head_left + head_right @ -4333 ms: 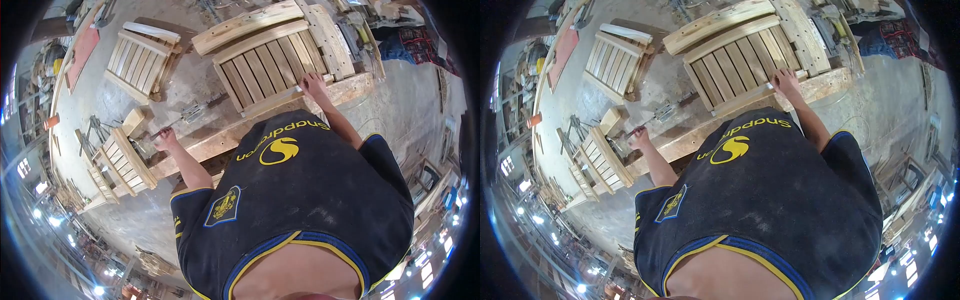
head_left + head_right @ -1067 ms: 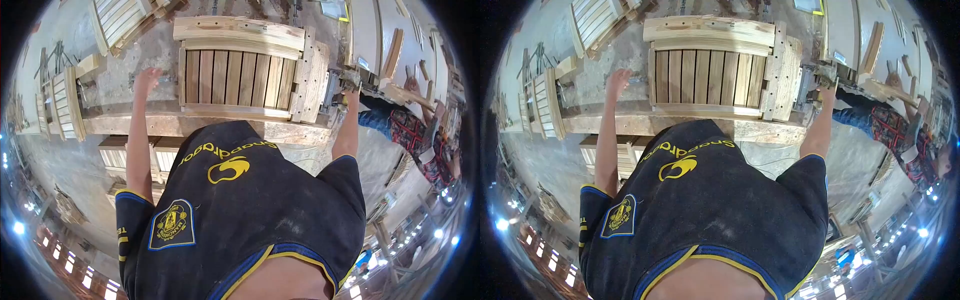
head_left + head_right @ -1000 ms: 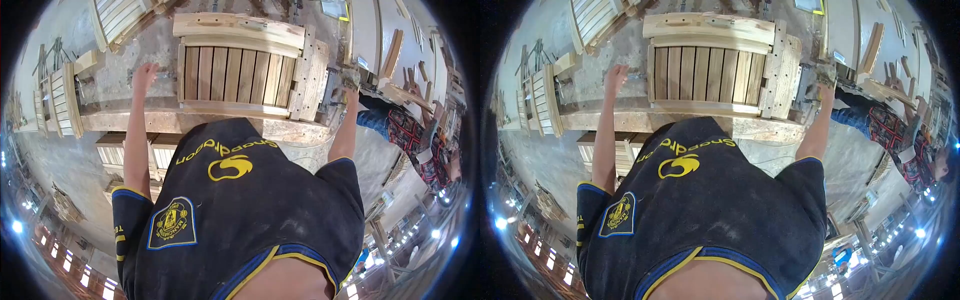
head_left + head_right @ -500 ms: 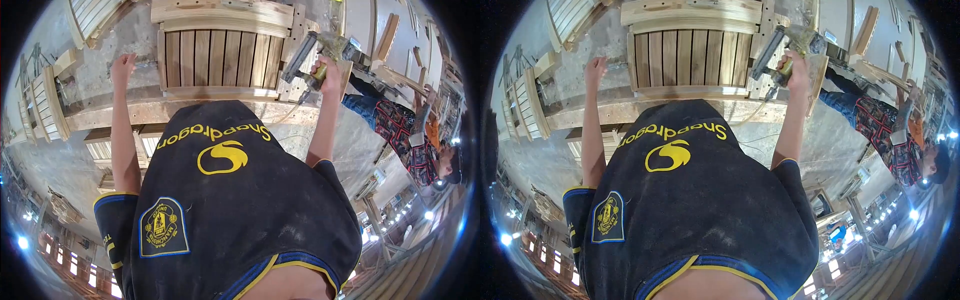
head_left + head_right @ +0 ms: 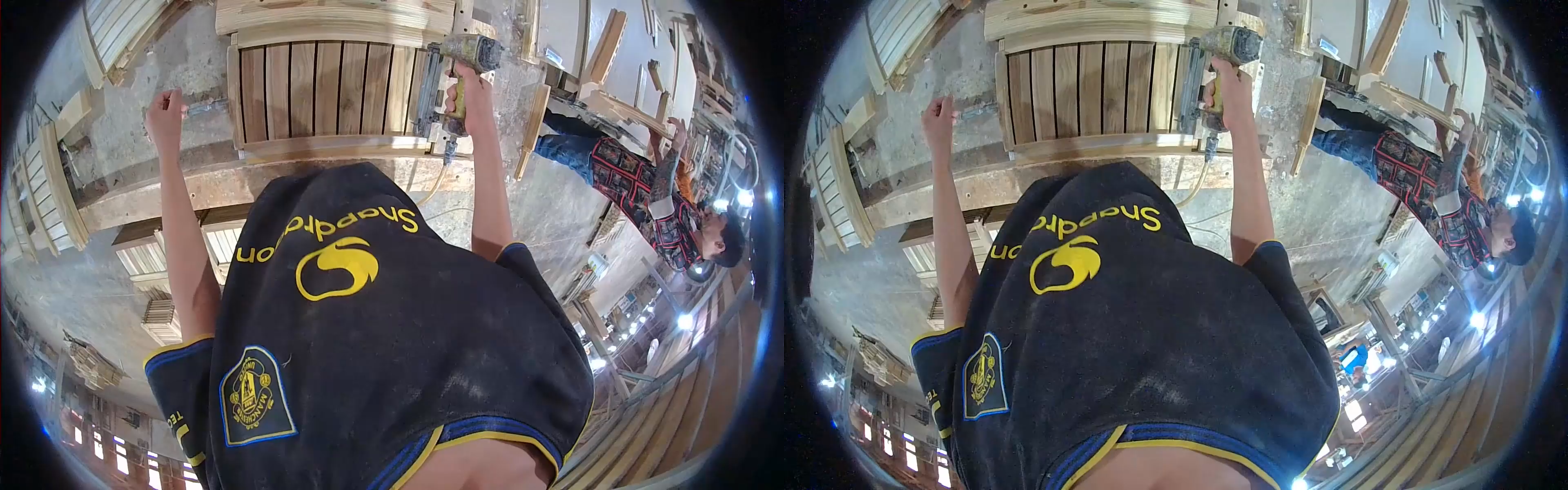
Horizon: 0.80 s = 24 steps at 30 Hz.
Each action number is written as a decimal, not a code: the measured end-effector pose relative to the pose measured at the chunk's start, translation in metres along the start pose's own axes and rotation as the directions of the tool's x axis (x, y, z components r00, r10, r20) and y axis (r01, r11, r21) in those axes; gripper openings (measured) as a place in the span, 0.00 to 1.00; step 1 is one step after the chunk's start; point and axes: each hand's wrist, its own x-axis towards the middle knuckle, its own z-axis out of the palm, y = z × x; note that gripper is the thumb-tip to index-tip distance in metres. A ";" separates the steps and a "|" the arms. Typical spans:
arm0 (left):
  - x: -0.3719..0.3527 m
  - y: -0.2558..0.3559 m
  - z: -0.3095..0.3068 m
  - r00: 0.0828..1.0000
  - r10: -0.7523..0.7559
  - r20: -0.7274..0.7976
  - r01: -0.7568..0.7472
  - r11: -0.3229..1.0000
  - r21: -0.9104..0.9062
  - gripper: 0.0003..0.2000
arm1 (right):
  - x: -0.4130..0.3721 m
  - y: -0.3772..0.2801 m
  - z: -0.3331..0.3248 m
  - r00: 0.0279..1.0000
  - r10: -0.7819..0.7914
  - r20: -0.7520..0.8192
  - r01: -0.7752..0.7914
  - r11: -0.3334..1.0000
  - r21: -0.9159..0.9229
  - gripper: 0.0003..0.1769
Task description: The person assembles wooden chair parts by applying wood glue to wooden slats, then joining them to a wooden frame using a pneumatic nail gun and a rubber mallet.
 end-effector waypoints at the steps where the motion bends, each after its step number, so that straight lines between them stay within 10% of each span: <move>1: -0.002 -0.001 0.000 1.000 -0.019 -0.003 0.019 0.999 0.042 0.15 | -0.001 0.003 0.001 1.000 -0.008 -0.013 0.008 1.000 -0.023 0.12; 24: -0.003 -0.003 0.004 0.997 0.038 -0.074 -0.035 0.998 0.048 0.16 | -0.013 0.000 0.077 0.996 -0.039 0.084 0.056 0.975 -0.216 0.13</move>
